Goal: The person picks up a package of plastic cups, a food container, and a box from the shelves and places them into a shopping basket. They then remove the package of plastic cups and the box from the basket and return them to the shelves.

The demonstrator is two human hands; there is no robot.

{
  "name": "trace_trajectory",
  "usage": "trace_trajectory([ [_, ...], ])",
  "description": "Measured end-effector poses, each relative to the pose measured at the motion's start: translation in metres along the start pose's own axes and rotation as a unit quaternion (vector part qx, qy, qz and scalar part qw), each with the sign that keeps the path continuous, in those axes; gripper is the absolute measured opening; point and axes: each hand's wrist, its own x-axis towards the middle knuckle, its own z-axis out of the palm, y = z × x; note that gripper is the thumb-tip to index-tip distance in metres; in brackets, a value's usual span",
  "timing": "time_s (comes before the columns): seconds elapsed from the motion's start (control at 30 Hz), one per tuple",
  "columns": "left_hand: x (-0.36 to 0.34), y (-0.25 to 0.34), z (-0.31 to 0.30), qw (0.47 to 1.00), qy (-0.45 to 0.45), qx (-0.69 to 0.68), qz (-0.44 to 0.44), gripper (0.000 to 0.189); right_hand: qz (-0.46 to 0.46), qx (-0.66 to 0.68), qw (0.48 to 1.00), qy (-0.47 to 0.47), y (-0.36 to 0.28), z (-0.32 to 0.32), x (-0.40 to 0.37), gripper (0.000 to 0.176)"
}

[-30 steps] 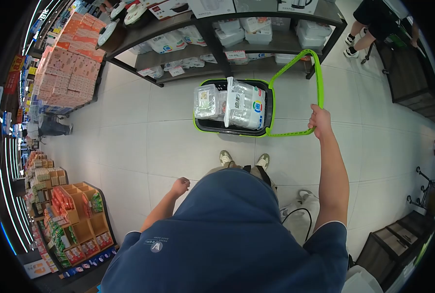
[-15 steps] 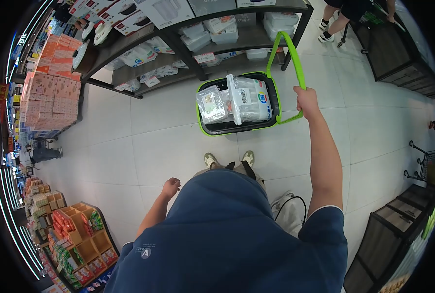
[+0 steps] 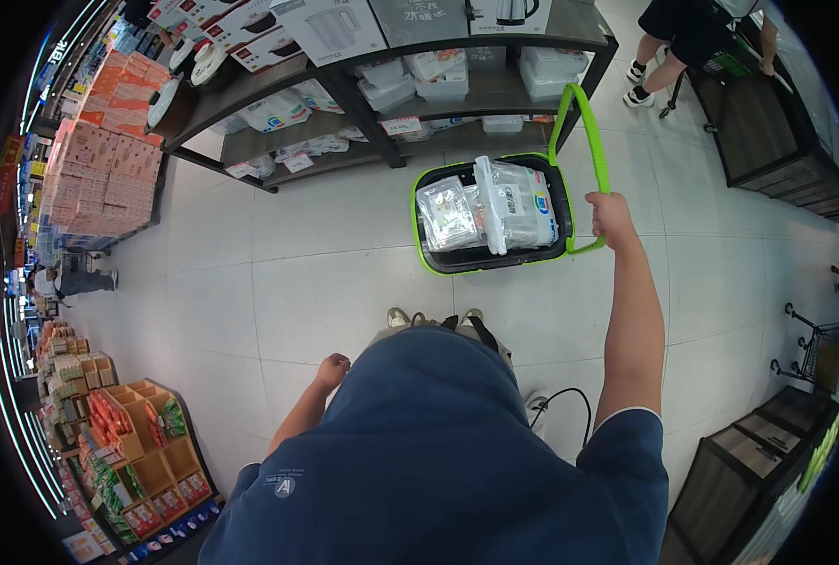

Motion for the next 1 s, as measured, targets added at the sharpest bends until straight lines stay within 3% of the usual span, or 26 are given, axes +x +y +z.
trace_trajectory([
  [0.13,0.009,0.014,0.003,1.000,-0.013,-0.027,0.001,0.029,0.039,0.047,0.998,-0.002,-0.003,-0.034,0.012,0.027],
  [0.37,0.028,0.015,0.011,0.999,-0.032,-0.029,0.006,0.029,0.041,0.016,0.999,-0.006,-0.005,-0.064,0.030,0.030],
  [0.7,0.035,0.029,-0.011,0.994,-0.050,0.090,0.040,0.026,0.113,0.075,0.990,-0.033,-0.001,-0.104,0.054,0.035],
  [0.77,0.055,0.028,-0.015,0.993,-0.083,0.078,0.003,0.026,0.138,0.110,0.984,-0.039,0.002,-0.111,0.055,0.034],
  [0.87,0.118,-0.028,-0.008,0.991,-0.115,0.066,-0.010,0.027,0.114,0.104,0.988,-0.019,0.006,-0.098,0.036,0.032],
  [1.0,0.158,0.045,-0.034,0.983,-0.140,0.121,0.020,0.026,0.099,0.095,0.990,0.017,0.010,-0.087,0.026,0.029],
])
